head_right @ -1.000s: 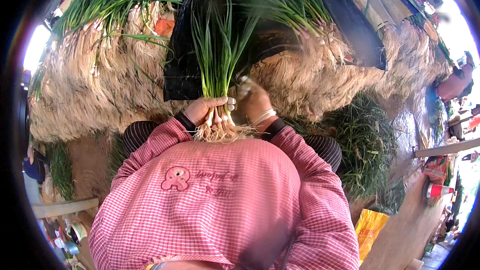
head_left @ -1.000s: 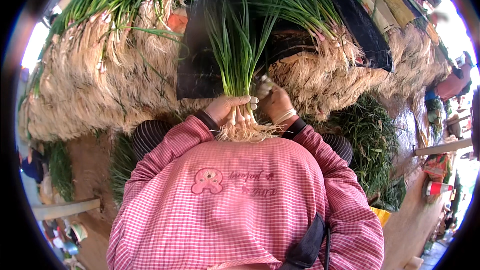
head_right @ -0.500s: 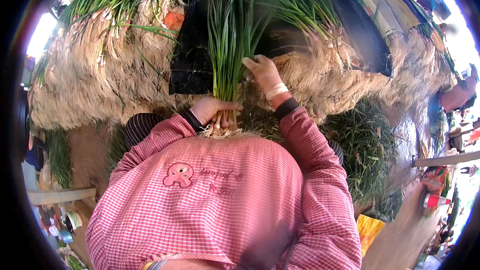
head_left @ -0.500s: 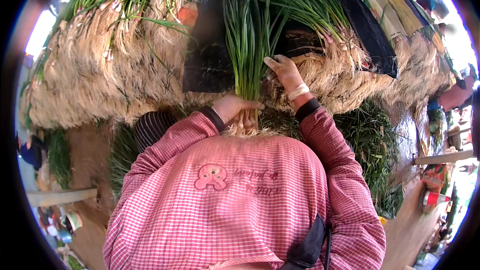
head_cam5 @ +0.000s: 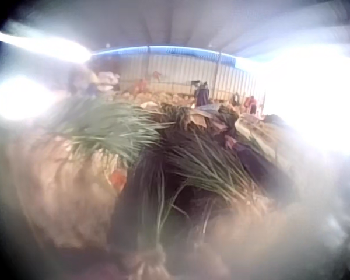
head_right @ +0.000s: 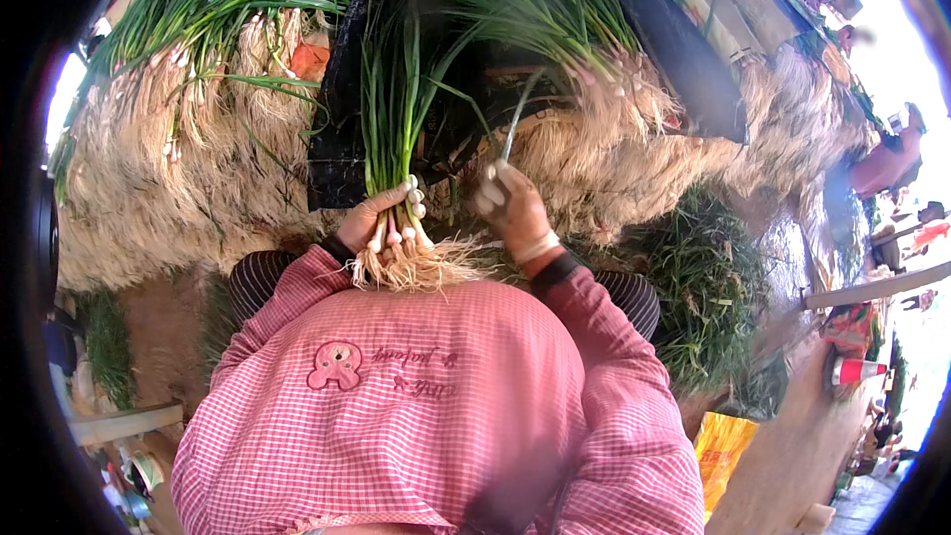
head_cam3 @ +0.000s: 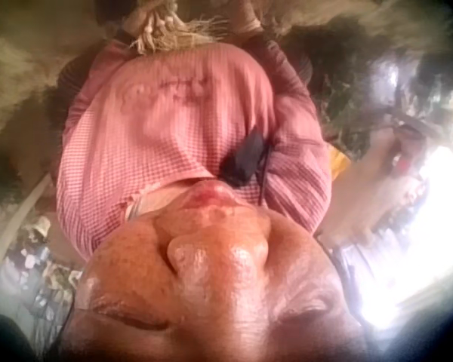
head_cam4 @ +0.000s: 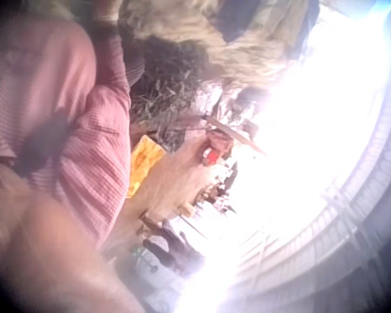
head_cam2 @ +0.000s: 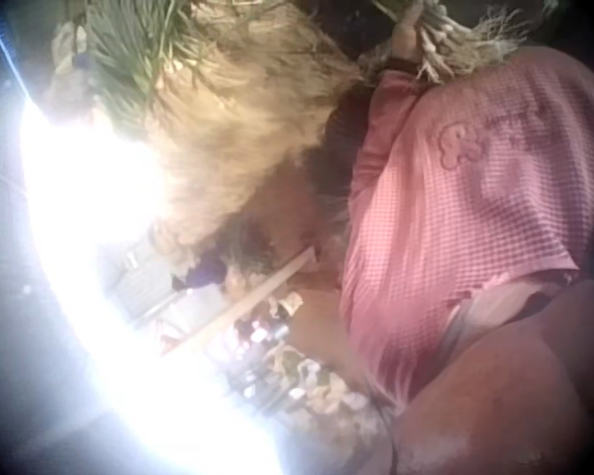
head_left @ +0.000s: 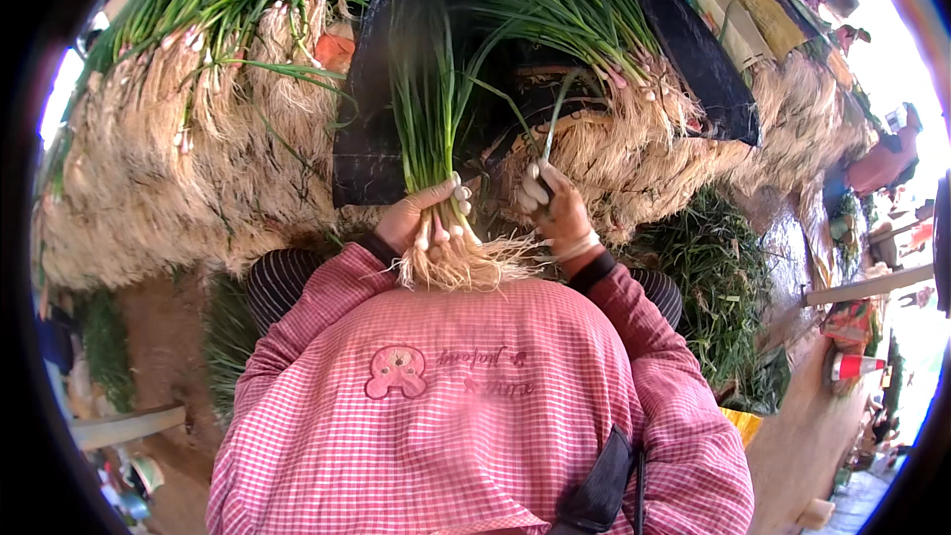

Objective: The person cleans a bunch of green onions by hand, peeling away outer layers and debris from the bulbs and stalks before placing them in a new bundle.

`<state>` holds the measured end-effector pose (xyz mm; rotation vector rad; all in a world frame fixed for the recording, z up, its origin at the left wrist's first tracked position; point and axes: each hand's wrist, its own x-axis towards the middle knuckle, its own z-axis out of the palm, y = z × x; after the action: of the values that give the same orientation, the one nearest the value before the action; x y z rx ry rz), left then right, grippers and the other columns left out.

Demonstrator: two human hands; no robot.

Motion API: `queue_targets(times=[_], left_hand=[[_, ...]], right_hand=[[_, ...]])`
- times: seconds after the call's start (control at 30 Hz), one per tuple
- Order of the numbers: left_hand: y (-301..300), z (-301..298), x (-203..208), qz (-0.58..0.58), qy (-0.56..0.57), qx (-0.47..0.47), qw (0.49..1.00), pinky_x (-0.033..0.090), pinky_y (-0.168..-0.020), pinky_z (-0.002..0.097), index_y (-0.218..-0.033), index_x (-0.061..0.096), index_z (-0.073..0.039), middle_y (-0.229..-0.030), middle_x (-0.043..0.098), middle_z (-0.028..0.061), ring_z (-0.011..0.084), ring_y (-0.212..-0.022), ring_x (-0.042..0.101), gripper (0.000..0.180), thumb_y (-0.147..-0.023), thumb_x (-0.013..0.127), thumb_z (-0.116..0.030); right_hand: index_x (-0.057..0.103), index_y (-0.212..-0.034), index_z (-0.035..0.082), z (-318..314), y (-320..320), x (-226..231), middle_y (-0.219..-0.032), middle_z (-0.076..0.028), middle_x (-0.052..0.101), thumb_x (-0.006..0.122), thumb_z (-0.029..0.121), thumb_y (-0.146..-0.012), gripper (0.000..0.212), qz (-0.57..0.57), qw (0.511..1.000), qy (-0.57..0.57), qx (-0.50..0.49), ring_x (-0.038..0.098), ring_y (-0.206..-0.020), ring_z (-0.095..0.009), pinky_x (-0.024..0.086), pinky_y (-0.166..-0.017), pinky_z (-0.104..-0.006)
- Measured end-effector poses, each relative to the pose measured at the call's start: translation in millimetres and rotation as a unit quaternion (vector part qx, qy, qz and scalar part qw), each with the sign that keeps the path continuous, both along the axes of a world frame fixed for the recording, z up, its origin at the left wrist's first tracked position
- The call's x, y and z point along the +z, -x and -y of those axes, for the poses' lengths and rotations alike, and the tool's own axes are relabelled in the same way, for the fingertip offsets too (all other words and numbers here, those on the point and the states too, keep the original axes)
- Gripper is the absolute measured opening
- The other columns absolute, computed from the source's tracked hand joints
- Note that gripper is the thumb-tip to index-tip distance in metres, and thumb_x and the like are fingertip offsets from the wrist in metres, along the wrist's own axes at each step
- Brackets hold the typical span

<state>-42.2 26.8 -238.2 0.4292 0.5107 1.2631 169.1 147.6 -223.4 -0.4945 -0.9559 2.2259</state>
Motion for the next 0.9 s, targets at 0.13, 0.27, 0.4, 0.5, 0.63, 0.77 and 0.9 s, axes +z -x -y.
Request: queue_targets(times=[0.13,0.27,0.4,0.5,0.63,0.77,0.9], left_hand=[[-0.7,6.4,19.8,0.075,-0.055,0.024,0.995,0.055,-0.085,0.0371,-0.129,0.048,-0.011,-0.106,0.062,0.0050,0.0204,-0.104,0.061,0.031,-0.100,0.051,-0.022],[-11.4,12.8,44.5,0.163,-0.094,0.018,0.982,0.051,-0.092,0.0404,-0.150,0.023,-0.012,-0.118,0.060,0.0075,0.0221,-0.109,0.058,0.058,-0.101,0.049,-0.029],[-16.9,9.9,43.9,0.329,-0.152,-0.067,0.929,0.051,-0.075,0.0311,-0.152,0.013,-0.007,-0.104,0.062,0.0056,0.0161,-0.082,0.058,0.063,-0.102,0.045,-0.030],[-11.1,10.1,45.6,0.263,-0.158,-0.036,0.951,0.052,-0.085,0.0338,-0.144,0.031,-0.009,-0.102,0.063,0.0046,0.0205,-0.094,0.062,0.049,-0.099,0.048,-0.020],[-9.8,6.0,58.3,0.125,-0.080,0.054,0.987,0.029,-0.116,0.0459,-0.123,0.052,-0.011,-0.147,0.040,0.0201,0.0343,-0.138,0.038,0.027,-0.096,0.050,-0.013],[-9.9,-4.0,55.2,0.013,0.088,0.036,0.995,0.057,-0.054,0.0244,-0.109,0.059,0.002,-0.072,0.066,0.0109,0.0124,-0.053,0.062,0.024,-0.092,0.061,-0.015],[-6.0,-0.6,37.8,-0.101,0.042,-0.043,0.993,0.054,-0.056,0.0220,-0.129,0.051,0.004,-0.083,0.066,0.0103,0.0125,-0.057,0.061,0.044,-0.097,0.054,-0.025]], right_hand=[[0.064,-0.099,0.011,-28.5,-45.5,19.4,-0.087,-0.004,0.064,0.051,0.029,-0.097,0.022,0.394,0.734,-0.525,0.176,0.063,-0.082,-0.020,0.049,-0.080,-0.0328],[0.063,-0.117,0.008,-94.3,-47.2,74.1,-0.120,-0.012,0.065,0.051,0.021,-0.095,0.029,0.471,0.629,-0.610,-0.102,0.060,-0.112,-0.026,0.046,-0.100,-0.0355],[0.061,-0.111,0.006,-120.5,-43.5,125.9,-0.107,-0.012,0.067,0.057,0.019,-0.095,0.021,0.613,0.460,-0.615,-0.188,0.067,-0.091,-0.021,0.056,-0.077,-0.0327],[0.062,-0.107,0.007,-110.0,-40.4,132.9,-0.098,-0.012,0.068,0.059,0.018,-0.094,0.018,0.644,0.493,-0.566,-0.148,0.067,-0.085,-0.017,0.055,-0.073,-0.0314],[0.061,-0.104,0.006,-58.5,-29.6,112.2,-0.081,-0.008,0.067,0.061,0.016,-0.093,0.015,0.593,0.585,-0.547,-0.080,0.065,-0.068,-0.014,0.055,-0.064,-0.0306],[0.058,-0.104,0.003,31.7,-4.2,91.7,-0.085,-0.011,0.070,0.055,0.031,-0.096,0.029,0.457,0.697,-0.549,0.067,0.068,-0.068,-0.020,0.056,-0.067,-0.0367],[0.057,-0.101,0.006,23.6,-4.2,50.9,-0.086,-0.014,0.064,0.054,0.028,-0.095,0.023,0.388,0.714,-0.562,0.156,0.065,-0.079,-0.034,0.052,-0.072,-0.0402]])
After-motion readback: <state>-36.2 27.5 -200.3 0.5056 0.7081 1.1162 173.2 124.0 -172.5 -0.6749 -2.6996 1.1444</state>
